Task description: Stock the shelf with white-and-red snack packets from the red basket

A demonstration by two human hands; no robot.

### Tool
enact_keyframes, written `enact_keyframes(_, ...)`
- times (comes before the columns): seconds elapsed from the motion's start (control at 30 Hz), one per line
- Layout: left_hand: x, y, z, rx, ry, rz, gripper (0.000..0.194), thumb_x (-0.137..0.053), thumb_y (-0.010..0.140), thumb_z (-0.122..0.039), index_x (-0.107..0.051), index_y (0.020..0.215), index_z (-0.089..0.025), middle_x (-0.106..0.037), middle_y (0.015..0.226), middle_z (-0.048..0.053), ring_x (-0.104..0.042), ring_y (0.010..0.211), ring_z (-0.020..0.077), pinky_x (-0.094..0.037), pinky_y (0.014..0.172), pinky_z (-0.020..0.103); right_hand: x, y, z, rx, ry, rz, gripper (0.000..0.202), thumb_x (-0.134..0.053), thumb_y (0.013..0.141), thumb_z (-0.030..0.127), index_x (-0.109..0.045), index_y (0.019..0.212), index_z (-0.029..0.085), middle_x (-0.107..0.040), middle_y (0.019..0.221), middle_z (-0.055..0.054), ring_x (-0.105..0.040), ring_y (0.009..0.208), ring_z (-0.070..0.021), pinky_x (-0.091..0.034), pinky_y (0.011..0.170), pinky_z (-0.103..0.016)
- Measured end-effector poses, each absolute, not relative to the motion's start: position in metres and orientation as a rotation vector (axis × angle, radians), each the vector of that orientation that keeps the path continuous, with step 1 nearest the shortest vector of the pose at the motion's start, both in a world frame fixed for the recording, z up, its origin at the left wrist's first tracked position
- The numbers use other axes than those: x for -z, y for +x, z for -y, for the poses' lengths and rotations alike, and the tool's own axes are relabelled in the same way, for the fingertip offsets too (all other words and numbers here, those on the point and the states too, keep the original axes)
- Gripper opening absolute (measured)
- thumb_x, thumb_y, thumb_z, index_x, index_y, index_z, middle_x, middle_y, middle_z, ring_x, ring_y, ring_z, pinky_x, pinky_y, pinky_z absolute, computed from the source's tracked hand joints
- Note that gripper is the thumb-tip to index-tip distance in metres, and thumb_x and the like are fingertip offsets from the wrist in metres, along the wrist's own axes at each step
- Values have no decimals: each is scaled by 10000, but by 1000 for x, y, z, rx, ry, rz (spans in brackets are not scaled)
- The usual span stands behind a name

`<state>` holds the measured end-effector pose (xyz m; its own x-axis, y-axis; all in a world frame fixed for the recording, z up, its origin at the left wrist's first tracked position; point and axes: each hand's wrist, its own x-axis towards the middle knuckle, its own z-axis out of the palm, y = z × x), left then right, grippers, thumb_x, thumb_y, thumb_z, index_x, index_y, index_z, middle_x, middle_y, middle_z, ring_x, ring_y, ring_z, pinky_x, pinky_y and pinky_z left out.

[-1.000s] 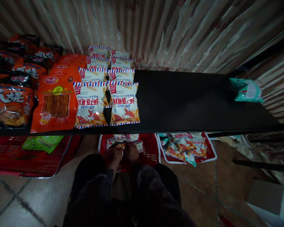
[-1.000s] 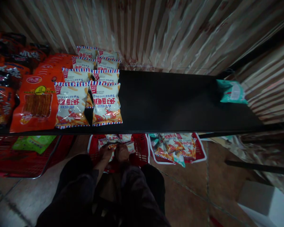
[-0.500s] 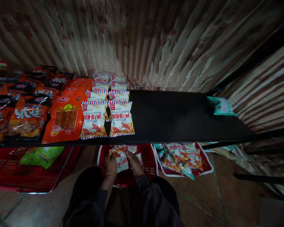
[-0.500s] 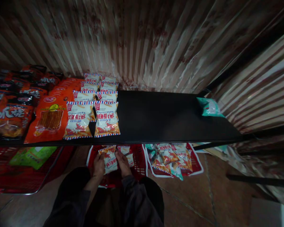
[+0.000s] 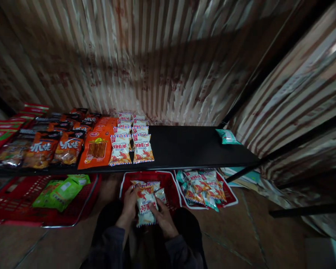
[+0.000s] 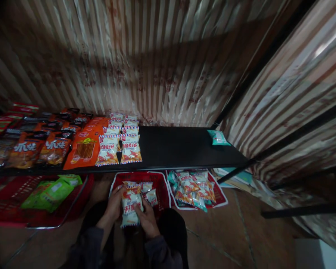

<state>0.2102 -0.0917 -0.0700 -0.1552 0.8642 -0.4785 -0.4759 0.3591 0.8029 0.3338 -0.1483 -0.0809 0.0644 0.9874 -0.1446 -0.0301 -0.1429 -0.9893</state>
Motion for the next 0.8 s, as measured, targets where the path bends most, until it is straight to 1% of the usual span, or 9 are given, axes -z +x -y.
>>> enact_keyframes(0.07,53,208,95,-1270,385,-1215,413,-741,518,-474,-586,736,-160,-662,631,29,-623,560,165,-497,575,283,63,330,157,-1438,-1262,949,467,-635,708,541,-632,1069,244,-707,944,-57,-668,867,-269,-552,748,-411)
enact_keyframes(0.13,35,206,99,-1316,450,-1206,431,-731,524,-516,-549,684,-159,-611,551,-3,-577,489,132,-466,523,255,43,326,163,-1482,-1212,905,543,-648,688,552,-616,1094,194,-700,969,-67,-659,882,-264,-538,778,-414)
enact_keyframes(0.17,26,205,101,-1326,499,-1189,447,-718,534,-541,-544,680,-156,-593,531,-12,-557,467,122,-452,502,246,34,324,164,-1473,-1198,870,552,-655,675,559,-625,1073,178,-699,973,-73,-655,882,-254,-534,780,-397)
enact_keyframes(0.27,0,199,108,-1340,634,-1140,469,-719,531,-560,-540,696,-159,-562,507,-38,-526,433,106,-427,471,229,7,323,161,-1421,-1182,727,526,-685,643,553,-648,1018,186,-706,927,-56,-651,845,-205,-522,742,-321)
enact_keyframes(0.37,-25,195,116,-1329,748,-1131,454,-737,520,-544,-535,661,-162,-540,488,-55,-497,410,88,-401,451,209,-17,325,155,-1391,-1068,690,412,-735,609,506,-680,858,183,-709,819,-29,-639,733,-153,-494,680,-253)
enact_keyframes(0.4,-33,194,119,-1322,773,-1120,448,-739,522,-541,-541,658,-163,-537,486,-58,-490,408,83,-396,448,204,-24,325,153,-1391,-1048,688,394,-748,599,492,-682,835,184,-707,784,-18,-630,693,-139,-485,656,-242)
enact_keyframes(0.53,-59,195,127,-1315,815,-1077,449,-740,518,-550,-555,651,-164,-552,499,-50,-504,427,93,-413,464,217,-49,325,153,-1360,-1048,712,352,-765,570,480,-679,701,165,-669,621,15,-568,541,-99,-433,550,-214)
enact_keyframes(0.63,-73,195,132,-1290,828,-1028,452,-748,516,-547,-576,685,-164,-572,525,-41,-529,451,106,-425,489,228,-60,324,156,-1318,-1038,676,329,-785,543,455,-652,611,162,-629,531,36,-533,479,-86,-411,510,-208)
enact_keyframes(0.8,-80,183,143,-1163,855,-924,461,-693,616,-547,-637,861,-162,-659,695,14,-600,594,131,-447,580,233,-71,330,160,-1274,-1000,545,313,-810,509,403,-662,642,162,-673,590,18,-579,507,-108,-459,539,-228)
